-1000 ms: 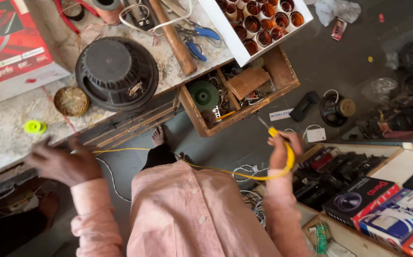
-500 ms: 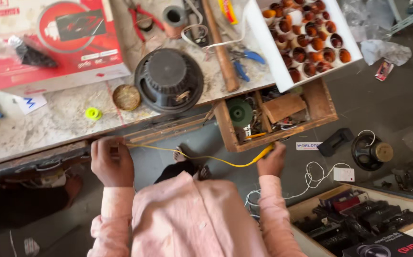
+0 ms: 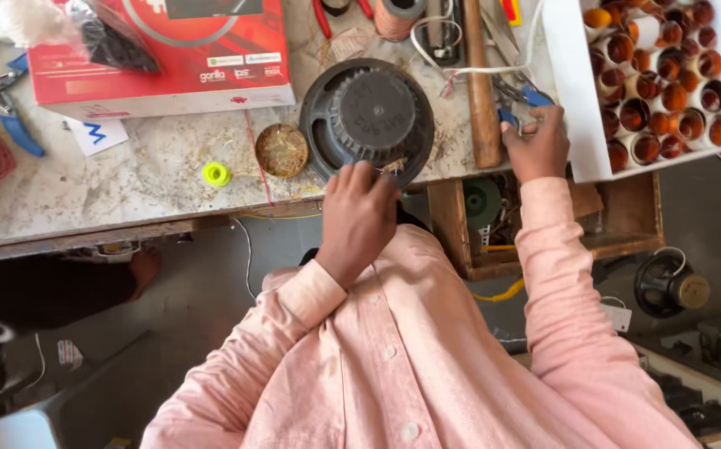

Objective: The person is repairing a speaker by hand, manipulating wires and components on the back of the speaker. They use a soldering iron to heat and adjust connections, then use pliers to cut a wire. The task involves careful handling of small parts and tools.

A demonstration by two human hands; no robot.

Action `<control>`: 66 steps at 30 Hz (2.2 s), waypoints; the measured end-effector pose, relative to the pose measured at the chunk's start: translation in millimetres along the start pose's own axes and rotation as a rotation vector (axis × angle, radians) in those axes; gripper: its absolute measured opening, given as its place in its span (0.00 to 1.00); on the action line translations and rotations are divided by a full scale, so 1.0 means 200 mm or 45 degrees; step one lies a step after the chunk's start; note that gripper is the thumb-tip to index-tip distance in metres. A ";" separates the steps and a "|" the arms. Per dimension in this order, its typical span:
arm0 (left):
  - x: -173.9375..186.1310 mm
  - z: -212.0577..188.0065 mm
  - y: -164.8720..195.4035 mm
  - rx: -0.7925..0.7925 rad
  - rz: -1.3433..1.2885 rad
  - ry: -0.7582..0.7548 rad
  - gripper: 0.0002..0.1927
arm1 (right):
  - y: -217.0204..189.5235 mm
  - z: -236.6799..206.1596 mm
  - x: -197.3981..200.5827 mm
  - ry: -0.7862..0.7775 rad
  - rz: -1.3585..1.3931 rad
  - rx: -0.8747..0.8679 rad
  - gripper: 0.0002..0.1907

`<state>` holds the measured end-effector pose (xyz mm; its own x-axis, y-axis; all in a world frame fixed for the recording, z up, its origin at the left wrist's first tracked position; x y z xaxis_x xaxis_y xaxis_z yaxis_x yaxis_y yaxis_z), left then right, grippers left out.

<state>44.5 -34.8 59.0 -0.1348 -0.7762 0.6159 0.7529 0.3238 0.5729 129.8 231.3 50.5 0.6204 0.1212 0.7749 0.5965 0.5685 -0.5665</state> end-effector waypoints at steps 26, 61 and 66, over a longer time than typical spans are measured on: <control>-0.27 0.19 0.15 0.226 0.598 -0.135 0.05 | 0.23 -0.12 0.35 -1.493 0.975 -0.446 0.23; -0.30 0.20 0.08 0.327 0.511 -0.342 0.05 | -0.07 0.03 -0.34 -2.274 0.162 -0.720 0.22; -0.30 0.21 0.08 0.313 0.529 -0.322 0.05 | -0.10 0.04 -0.35 -2.331 0.157 -0.710 0.24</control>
<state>37.0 39.5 54.2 -0.0318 -0.4112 0.9110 0.6070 0.7162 0.3445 71.5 217.4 10.2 -0.3270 0.9285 -0.1758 0.8999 0.2492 -0.3578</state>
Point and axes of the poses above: each hand's wrist, its own z-axis towards the middle knuckle, its own x-axis out of the back of the hand, y = z × x, the point moved 2 cm from there along z, towards the middle knuckle, and after that the axes turned 9 degrees about y, right-handed, at the moved point
